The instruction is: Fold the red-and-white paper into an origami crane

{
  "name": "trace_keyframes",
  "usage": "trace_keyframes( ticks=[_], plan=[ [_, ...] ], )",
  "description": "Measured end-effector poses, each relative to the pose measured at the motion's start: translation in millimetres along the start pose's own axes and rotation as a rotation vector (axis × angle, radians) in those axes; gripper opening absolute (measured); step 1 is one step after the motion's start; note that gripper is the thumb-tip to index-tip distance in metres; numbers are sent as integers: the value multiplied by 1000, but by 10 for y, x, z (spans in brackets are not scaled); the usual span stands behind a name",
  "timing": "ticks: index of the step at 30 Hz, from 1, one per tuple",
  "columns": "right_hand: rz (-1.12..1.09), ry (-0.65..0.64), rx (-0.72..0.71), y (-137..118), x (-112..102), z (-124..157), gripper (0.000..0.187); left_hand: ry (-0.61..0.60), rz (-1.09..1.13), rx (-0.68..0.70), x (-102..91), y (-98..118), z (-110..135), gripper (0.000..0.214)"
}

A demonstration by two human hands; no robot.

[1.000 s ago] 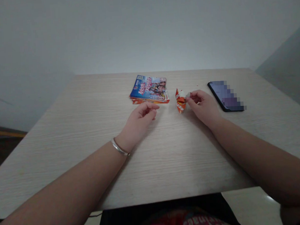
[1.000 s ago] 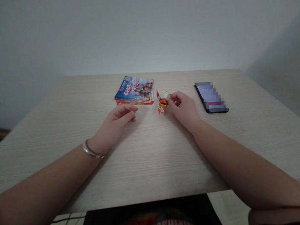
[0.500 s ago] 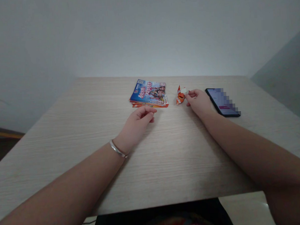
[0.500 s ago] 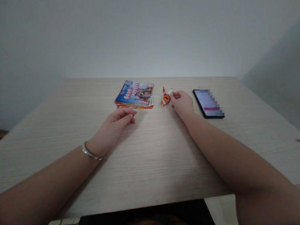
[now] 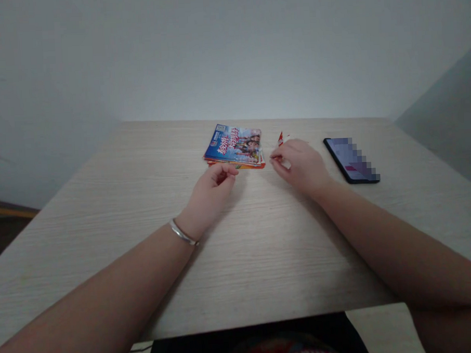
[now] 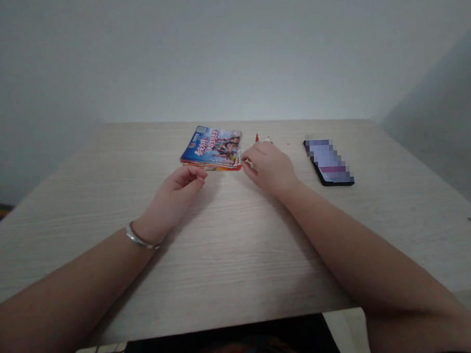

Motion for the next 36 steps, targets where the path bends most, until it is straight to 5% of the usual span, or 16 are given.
trace_keyframes(
  ticks=[3,8,23,31,36],
  plan=[
    [94,-151,-67,-181,130,-150,28,5,-293,97,-107,-15,-66,5],
    [121,-195,25,-241,353,-325,44,49,-629,161,-232,-74,-144,1],
    [323,-96,-110,-250,330,-299,37,44,-674,237,-245,-126,-159,13],
    [268,-47,-54,-218,304,-278,23,84,-617,237,-236,-140,-151,16],
    [180,-37,-32,-238,185,-232,27,233,-733,388,-257,-75,-93,49]
  ],
)
Point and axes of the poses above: each hand's wrist, its own z-axis away from the middle knuckle, its own x-axis out of the palm, y = z × x, the point moved 1 cm from there along -z, towards the middle knuckle, and after that the axes turned 6 degrees about z, right-handed, at the moved point
